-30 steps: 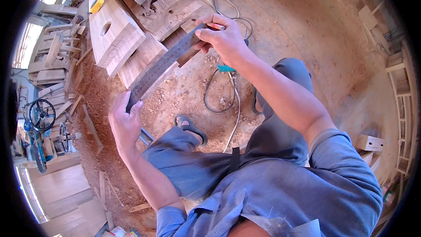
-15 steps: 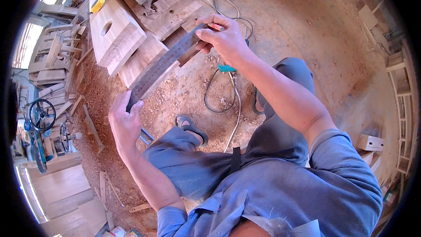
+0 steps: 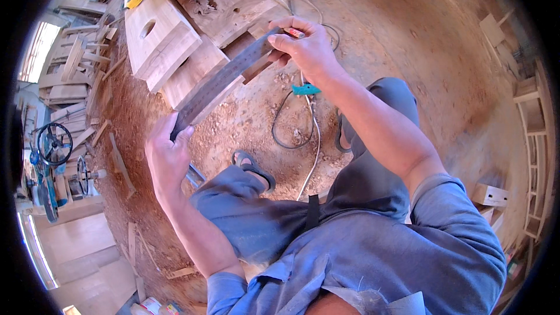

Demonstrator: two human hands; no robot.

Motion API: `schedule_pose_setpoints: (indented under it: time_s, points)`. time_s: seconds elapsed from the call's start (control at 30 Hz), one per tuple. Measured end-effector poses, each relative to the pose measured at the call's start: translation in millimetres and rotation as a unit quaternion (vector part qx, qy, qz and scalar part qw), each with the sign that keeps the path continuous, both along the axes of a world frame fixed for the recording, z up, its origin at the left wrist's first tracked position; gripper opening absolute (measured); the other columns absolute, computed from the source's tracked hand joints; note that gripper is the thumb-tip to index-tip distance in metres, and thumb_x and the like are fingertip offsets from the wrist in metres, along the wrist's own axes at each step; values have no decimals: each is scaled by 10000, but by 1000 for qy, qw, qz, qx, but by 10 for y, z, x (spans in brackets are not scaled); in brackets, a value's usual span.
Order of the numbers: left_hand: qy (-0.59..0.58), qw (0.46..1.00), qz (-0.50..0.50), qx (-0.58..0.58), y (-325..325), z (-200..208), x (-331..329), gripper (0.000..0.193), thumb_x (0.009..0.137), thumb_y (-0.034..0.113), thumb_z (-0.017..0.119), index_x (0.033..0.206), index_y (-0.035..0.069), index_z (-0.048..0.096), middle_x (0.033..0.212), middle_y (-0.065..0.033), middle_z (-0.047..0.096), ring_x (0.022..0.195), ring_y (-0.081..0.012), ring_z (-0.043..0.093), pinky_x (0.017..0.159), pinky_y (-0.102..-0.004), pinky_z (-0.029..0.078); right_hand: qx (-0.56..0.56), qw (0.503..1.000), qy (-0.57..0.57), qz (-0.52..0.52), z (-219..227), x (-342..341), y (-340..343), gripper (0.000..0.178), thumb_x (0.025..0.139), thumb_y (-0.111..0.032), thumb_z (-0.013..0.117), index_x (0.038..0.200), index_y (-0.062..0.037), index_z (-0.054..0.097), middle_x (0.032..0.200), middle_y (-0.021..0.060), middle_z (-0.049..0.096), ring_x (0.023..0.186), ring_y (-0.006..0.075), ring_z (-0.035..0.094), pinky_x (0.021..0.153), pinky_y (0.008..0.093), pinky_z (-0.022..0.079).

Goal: The person marks a wooden plank with a ruler and pencil, then uses a corded drill to create holes in the plank. The person repositions the plank and continues drilling additional holes.

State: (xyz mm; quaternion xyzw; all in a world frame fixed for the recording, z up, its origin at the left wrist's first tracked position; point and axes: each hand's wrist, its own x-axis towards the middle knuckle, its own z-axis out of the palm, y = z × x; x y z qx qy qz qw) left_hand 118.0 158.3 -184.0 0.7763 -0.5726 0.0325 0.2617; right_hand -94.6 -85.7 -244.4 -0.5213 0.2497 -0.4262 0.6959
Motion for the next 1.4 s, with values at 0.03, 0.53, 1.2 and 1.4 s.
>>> schedule_pose_setpoints:
  time_s: [0.03, 0.53, 1.2, 1.4]
  points:
    - [9, 1000, 6, 4, 4, 0, -7, 355, 824, 66, 793, 1157, -8, 692, 923, -167, 648, 855, -391, 644, 743, -476, 478, -35, 998, 39, -36, 13, -7, 1, 242, 948, -33, 717, 1188, -3, 703, 907, 88, 713, 755, 170, 722, 636, 286, 556]
    - [21, 999, 42, 6, 17, -6, -19, 356, 849, 130, 788, 1185, 38, 714, 970, -160, 681, 898, -400, 668, 773, -484, 517, -323, 940, -85, 65, 444, -196, 430, 390, 1067, -287, 611, 1226, 59, 691, 968, 129, 748, 878, 153, 705, 779, 291, 571]
    - [41, 998, 42, 8, 13, 37, -38, 349, 848, 108, 786, 1181, 34, 714, 1023, -163, 699, 928, -401, 682, 800, -479, 529, -441, 895, 7, 59, 347, 289, 454, 82, 862, -19, 786, 926, -3, 737, 807, 56, 701, 687, 109, 622, 605, 267, 461]
    - [30, 999, 35, 4, 19, 24, -22, 364, 844, 105, 787, 1192, 33, 712, 1018, -157, 698, 931, -402, 679, 800, -480, 526, -457, 888, 7, 56, 326, 279, 440, 102, 864, -23, 799, 946, -5, 742, 832, 77, 719, 724, 136, 651, 633, 279, 489]
